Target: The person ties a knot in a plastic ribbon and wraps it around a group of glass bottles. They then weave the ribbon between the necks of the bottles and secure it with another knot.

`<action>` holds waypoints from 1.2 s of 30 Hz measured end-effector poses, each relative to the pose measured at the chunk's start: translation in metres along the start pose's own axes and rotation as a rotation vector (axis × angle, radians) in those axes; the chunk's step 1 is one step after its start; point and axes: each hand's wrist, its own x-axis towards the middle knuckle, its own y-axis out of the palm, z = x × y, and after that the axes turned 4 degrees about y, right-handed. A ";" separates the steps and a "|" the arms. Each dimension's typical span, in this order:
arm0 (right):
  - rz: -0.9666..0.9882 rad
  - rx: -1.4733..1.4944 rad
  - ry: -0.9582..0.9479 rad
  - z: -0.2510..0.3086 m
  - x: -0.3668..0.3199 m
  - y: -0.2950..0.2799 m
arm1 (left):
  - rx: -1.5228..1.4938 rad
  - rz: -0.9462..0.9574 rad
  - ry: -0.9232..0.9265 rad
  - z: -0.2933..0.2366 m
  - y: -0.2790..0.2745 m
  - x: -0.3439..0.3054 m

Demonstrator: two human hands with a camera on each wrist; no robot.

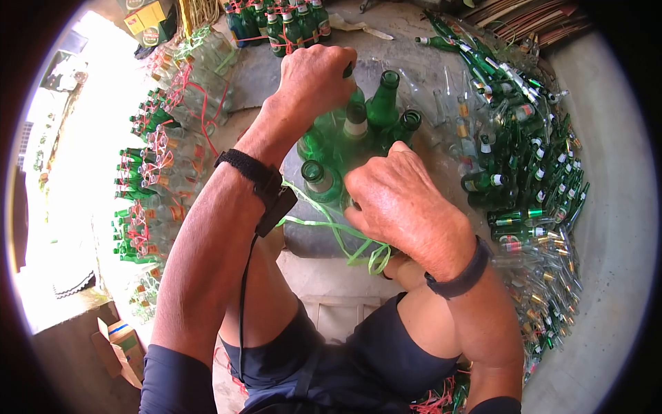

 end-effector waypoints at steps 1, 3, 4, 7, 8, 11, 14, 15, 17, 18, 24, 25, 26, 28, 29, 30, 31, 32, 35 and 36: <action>-0.001 -0.005 0.003 0.000 0.000 0.000 | -0.001 0.002 -0.001 0.001 0.001 0.000; 0.000 0.012 0.000 -0.003 0.001 0.001 | 0.011 -0.020 0.012 0.003 0.003 0.001; -0.004 0.027 -0.002 -0.003 0.001 0.001 | 0.009 -0.018 0.011 0.003 0.003 0.001; 0.002 0.018 0.008 -0.002 -0.001 0.000 | 0.019 -0.004 0.011 0.003 0.003 0.000; 0.003 0.018 0.008 -0.002 0.000 -0.001 | 0.021 -0.010 0.010 0.003 0.002 0.000; 0.030 -0.003 0.030 0.000 0.001 -0.005 | 0.025 -0.004 -0.004 0.003 0.002 0.000; 0.058 0.024 0.052 0.001 0.001 -0.009 | 0.024 0.009 -0.029 0.003 0.001 0.001; 0.062 0.031 0.061 0.001 0.001 -0.011 | 0.020 0.017 -0.040 0.003 0.001 0.001; 0.065 0.037 0.071 0.001 0.001 -0.012 | 0.022 0.017 -0.047 0.003 0.001 0.001; 0.026 0.055 0.055 0.001 0.001 -0.012 | 0.024 0.016 -0.052 0.003 0.001 0.001; -0.088 0.093 0.044 -0.007 0.009 -0.025 | 0.014 0.031 -0.060 0.004 0.002 0.002; -0.098 0.120 0.078 -0.010 0.013 -0.027 | 0.013 0.029 -0.062 0.004 0.004 0.002; -0.098 0.119 0.077 -0.011 0.017 -0.026 | 0.012 0.013 -0.060 0.005 0.005 0.002; -0.364 0.193 0.180 -0.012 0.024 -0.021 | 0.013 -0.002 -0.056 0.005 0.004 0.002; -0.353 0.154 0.200 -0.015 0.027 -0.020 | 0.010 0.015 -0.058 0.005 0.003 0.002; -0.353 0.152 0.200 -0.018 0.030 -0.015 | 0.007 0.030 -0.060 0.005 0.003 0.002; -0.342 0.121 0.208 -0.019 0.033 -0.009 | 0.006 0.028 -0.061 0.006 0.002 0.002; -0.329 0.090 0.217 -0.021 0.035 -0.006 | 0.001 0.014 -0.066 0.006 0.002 0.001; -0.230 0.019 0.258 -0.019 0.047 -0.005 | -0.005 0.011 -0.068 0.005 0.001 0.001; -0.228 0.020 0.258 -0.020 0.051 -0.004 | 0.001 0.025 -0.068 0.004 0.000 0.000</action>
